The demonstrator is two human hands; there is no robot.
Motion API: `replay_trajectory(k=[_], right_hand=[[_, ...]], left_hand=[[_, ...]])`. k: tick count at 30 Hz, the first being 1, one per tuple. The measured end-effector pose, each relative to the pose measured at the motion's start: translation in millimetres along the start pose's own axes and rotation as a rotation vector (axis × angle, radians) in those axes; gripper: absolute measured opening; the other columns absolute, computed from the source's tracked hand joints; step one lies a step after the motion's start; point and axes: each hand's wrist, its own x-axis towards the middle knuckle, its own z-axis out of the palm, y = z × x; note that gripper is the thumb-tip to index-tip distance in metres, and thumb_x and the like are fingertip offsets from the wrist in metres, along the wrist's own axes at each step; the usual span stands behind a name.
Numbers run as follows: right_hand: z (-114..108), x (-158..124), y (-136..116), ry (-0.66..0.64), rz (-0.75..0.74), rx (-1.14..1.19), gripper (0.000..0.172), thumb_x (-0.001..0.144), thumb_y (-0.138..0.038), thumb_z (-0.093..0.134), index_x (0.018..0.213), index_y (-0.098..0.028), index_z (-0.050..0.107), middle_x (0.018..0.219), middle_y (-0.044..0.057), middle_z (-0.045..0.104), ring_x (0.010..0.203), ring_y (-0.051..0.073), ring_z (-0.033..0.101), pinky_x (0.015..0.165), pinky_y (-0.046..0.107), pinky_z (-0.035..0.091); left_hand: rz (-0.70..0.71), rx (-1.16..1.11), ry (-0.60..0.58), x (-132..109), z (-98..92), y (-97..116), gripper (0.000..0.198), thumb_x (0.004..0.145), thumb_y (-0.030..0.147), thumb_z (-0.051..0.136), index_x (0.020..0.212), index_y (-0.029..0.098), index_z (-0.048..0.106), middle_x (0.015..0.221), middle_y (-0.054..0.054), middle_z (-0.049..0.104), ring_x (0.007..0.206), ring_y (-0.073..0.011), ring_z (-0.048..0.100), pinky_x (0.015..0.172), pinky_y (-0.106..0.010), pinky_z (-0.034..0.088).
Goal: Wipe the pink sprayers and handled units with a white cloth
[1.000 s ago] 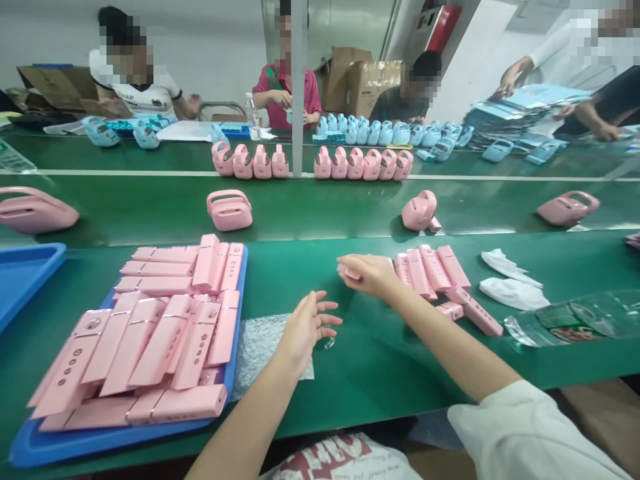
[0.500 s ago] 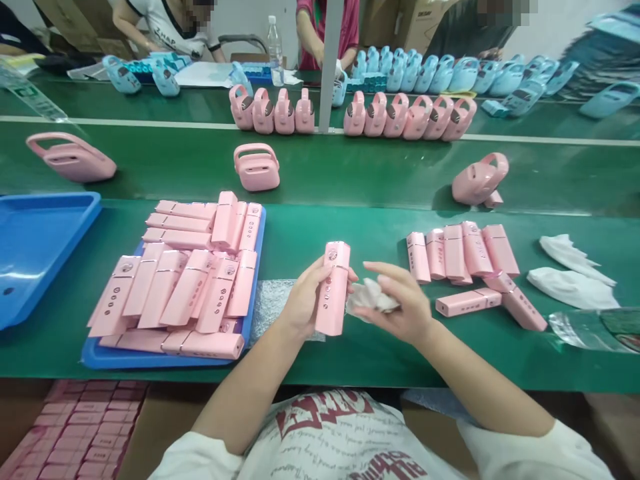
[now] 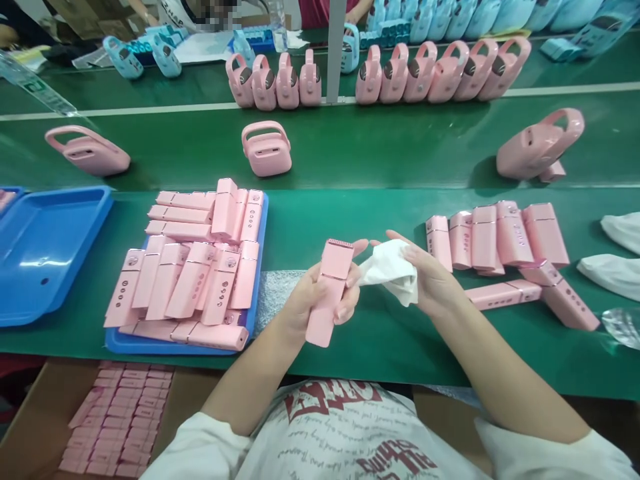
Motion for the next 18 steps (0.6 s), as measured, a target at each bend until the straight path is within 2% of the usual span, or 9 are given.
replay_trajectory(k=[3,5,9,11,13,16,18], right_hand=[[-1.4,-0.3,1.2,-0.019,-0.043,-0.026,0.050,0.062,-0.036,0.076,0.110,-0.027,0.061,0.103,0.000,0.069,0.079,0.014,0.065,0.056,0.022,0.053],[-2.3,0.4,1.2,-0.019,-0.064,-0.025,0.041,0.065,-0.036,0.074,0.104,-0.027,0.064,0.104,0.001,0.068,0.076,0.014,0.064,0.054,0.022,0.051],[-3.2,1.2,0.4,-0.007,-0.137,-0.010,0.021,0.070,-0.036,0.071,0.088,-0.026,0.067,0.097,0.000,0.068,0.067,0.010,0.061,0.052,0.019,0.050],[-3.2,1.3,0.8,0.010,-0.140,0.040,0.021,0.069,-0.037,0.073,0.085,-0.025,0.066,0.093,-0.001,0.067,0.064,0.009,0.059,0.049,0.018,0.048],[-3.4,2.1,2.0,0.024,-0.110,0.094,0.026,0.066,-0.040,0.075,0.085,-0.024,0.065,0.085,-0.002,0.066,0.056,0.008,0.055,0.043,0.017,0.045],[-4.0,5.8,5.5,0.049,-0.107,0.080,0.031,0.065,-0.042,0.076,0.087,-0.024,0.064,0.072,-0.003,0.062,0.051,0.008,0.052,0.041,0.018,0.043],[-2.6,8.9,7.8,0.092,-0.191,0.002,0.027,0.070,-0.041,0.074,0.089,-0.024,0.065,0.075,-0.002,0.063,0.059,0.010,0.058,0.048,0.020,0.049]], left_hand=[[0.048,0.038,0.010,-0.9,-3.6,-1.2,0.065,0.071,0.043,0.075,0.127,0.017,0.055,0.072,0.003,0.052,0.048,-0.0044,0.051,0.041,-0.015,0.040],[0.081,0.092,0.043,-0.7,-7.0,-2.7,0.067,0.070,0.049,0.074,0.126,0.018,0.055,0.071,0.002,0.057,0.054,-0.0081,0.058,0.045,-0.016,0.044],[0.070,0.135,0.083,2.0,-10.4,-5.2,0.059,0.068,0.062,0.068,0.108,0.019,0.063,0.081,-0.004,0.066,0.054,-0.0122,0.062,0.041,-0.018,0.043],[0.042,0.086,0.070,4.1,-8.7,-5.3,0.050,0.071,0.063,0.065,0.097,0.019,0.066,0.079,-0.003,0.066,0.050,-0.0108,0.059,0.037,-0.018,0.041],[0.007,0.027,0.068,5.9,-5.8,-4.4,0.048,0.073,0.062,0.063,0.093,0.019,0.068,0.077,-0.003,0.062,0.053,-0.0100,0.058,0.038,-0.018,0.042],[-0.043,-0.005,0.083,7.3,-2.5,-3.1,0.047,0.078,0.058,0.061,0.102,0.018,0.068,0.073,-0.001,0.055,0.056,-0.0086,0.055,0.043,-0.017,0.045],[-0.076,0.000,0.080,7.7,-2.2,-3.3,0.048,0.080,0.056,0.059,0.107,0.017,0.067,0.071,0.000,0.053,0.052,-0.0077,0.053,0.043,-0.018,0.044]])
